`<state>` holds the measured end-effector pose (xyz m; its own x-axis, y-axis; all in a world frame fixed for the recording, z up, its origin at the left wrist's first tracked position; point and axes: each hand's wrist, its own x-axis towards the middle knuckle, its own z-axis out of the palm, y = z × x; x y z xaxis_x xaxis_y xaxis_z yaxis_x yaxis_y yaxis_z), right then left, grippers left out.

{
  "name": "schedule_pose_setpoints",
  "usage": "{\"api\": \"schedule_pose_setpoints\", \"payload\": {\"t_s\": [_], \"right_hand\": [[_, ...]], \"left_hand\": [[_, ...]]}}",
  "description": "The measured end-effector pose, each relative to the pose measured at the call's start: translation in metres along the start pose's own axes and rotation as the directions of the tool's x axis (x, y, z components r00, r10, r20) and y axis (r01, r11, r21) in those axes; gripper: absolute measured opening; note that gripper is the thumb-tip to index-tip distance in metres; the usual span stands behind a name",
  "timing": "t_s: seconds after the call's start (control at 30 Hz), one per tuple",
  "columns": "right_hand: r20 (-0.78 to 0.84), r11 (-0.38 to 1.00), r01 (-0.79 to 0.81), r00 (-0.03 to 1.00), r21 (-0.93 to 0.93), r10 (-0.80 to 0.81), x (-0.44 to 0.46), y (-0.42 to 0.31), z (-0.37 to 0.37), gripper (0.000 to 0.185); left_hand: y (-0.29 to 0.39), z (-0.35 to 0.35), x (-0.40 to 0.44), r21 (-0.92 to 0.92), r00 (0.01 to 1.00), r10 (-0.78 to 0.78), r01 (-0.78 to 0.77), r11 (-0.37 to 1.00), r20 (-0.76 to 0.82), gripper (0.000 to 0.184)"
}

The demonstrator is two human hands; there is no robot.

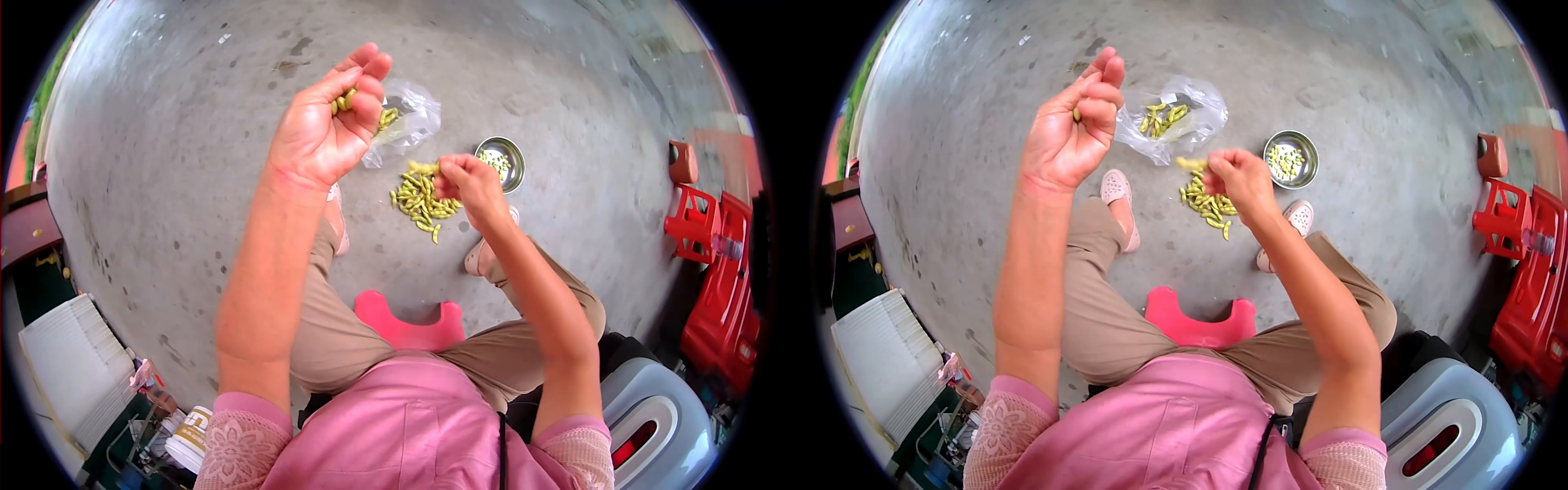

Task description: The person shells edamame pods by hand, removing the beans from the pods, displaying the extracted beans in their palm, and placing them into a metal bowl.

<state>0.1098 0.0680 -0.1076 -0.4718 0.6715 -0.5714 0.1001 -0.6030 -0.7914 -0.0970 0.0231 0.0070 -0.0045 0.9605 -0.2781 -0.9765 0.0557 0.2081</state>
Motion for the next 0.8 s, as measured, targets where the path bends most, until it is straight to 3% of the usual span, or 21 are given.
{"api": "schedule_pose_setpoints", "payload": {"t_s": [0.03,0.1,0.2,0.3,0.37,0.43,0.5,0.57,0.63,0.67,0.7,0.77,0.8], "right_hand": [[0.001,1.0,0.0,1.0,-0.001,0.0,0.012,-0.003,0.01,0.018],[-0.054,0.968,0.104,0.994,0.229,-0.094,0.029,-0.009,0.029,0.024],[-0.11,0.93,0.101,0.992,0.354,-0.066,0.039,-0.004,0.048,0.026],[-0.015,0.944,0.019,1.0,0.33,-0.015,0.014,-0.002,0.046,0.025],[-0.001,0.948,0.011,1.0,0.317,-0.011,-0.012,-0.012,0.039,0.024],[0.011,0.791,-0.12,0.99,0.599,0.142,-0.034,-0.023,0.028,0.025],[0.042,0.747,-0.116,0.992,0.654,0.117,-0.044,-0.03,0.022,0.027],[-0.004,0.712,0.013,1.0,0.702,-0.014,-0.057,-0.05,0.041,0.028],[-0.007,0.661,0.043,0.998,0.749,-0.058,-0.06,-0.056,0.05,0.031],[-0.01,0.578,0.07,0.994,0.813,-0.107,-0.058,-0.055,0.053,0.032],[-0.019,0.487,0.094,0.987,0.868,-0.157,-0.056,-0.055,0.052,0.033],[-0.021,0.426,0.063,0.995,0.903,-0.101,-0.05,-0.047,0.046,0.031],[0.0,0.417,0.062,0.989,0.907,-0.146,-0.047,-0.046,0.045,0.03]], "left_hand": [[0.0,0.002,-0.001,0.002,0.996,0.054,-0.054,0.999,-0.065,0.025],[0.0,0.002,-0.002,-0.002,0.995,0.085,-0.085,0.996,-0.052,0.025],[0.001,0.005,-0.002,-0.01,0.992,0.122,-0.122,0.992,-0.013,0.026],[-0.01,0.008,-0.005,0.023,0.992,0.121,-0.12,0.992,-0.023,0.03],[-0.019,0.008,-0.006,-0.049,0.995,0.018,-0.014,0.999,0.096,0.035],[-0.034,0.015,-0.007,-0.046,0.995,-0.018,0.022,0.999,0.098,0.043],[-0.051,0.018,-0.008,0.001,0.987,-0.103,0.103,0.995,0.124,0.048],[-0.066,0.017,-0.006,0.019,0.981,-0.144,0.142,0.99,0.13,0.053],[-0.083,0.015,-0.004,0.189,0.993,-0.034,0.013,0.982,0.11,0.054],[-0.091,0.015,-0.004,0.314,0.994,0.04,-0.069,0.947,0.1,0.056],[-0.098,0.015,-0.003,0.323,0.995,0.025,-0.054,0.945,0.095,0.056],[-0.108,0.016,-0.002,0.674,0.969,0.206,-0.243,0.698,0.136,0.057],[-0.113,0.013,-0.002,0.719,0.952,0.205,-0.307,0.624,0.228,0.06]]}}
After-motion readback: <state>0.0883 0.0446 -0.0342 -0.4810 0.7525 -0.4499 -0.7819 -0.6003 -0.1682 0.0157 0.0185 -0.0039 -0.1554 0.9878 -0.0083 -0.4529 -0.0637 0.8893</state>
